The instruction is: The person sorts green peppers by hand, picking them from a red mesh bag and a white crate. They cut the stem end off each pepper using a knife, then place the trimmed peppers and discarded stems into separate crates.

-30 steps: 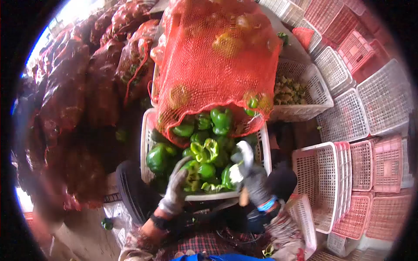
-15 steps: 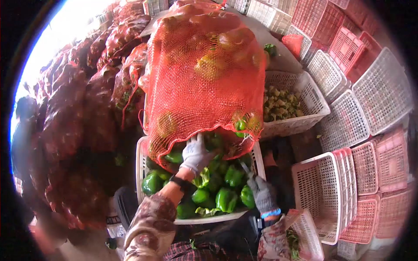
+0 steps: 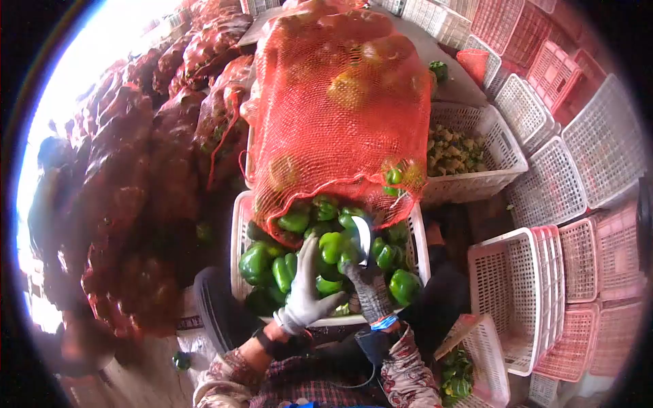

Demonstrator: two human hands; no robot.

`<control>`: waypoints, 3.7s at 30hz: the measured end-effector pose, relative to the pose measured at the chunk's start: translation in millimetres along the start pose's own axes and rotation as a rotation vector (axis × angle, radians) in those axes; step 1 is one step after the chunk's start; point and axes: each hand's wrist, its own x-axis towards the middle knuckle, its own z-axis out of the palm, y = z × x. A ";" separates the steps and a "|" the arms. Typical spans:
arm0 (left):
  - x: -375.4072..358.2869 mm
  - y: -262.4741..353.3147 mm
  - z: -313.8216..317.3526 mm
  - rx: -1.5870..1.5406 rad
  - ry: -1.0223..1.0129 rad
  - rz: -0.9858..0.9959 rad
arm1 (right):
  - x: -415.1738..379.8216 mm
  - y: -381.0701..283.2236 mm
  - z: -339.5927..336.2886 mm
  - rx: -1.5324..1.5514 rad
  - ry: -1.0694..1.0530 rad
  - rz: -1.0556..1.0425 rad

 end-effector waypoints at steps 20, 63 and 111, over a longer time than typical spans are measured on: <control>-55.8 19.0 -30.0 -0.540 0.349 -0.147 | -109.5 -65.1 43.3 -0.770 0.060 -0.572; -58.2 -13.2 -15.0 -0.647 -0.429 -0.599 | -80.6 -12.2 -39.2 0.264 -0.660 0.195; -34.5 8.7 32.9 -0.578 -0.477 -0.771 | -78.9 13.6 -50.9 -0.357 -0.228 -0.426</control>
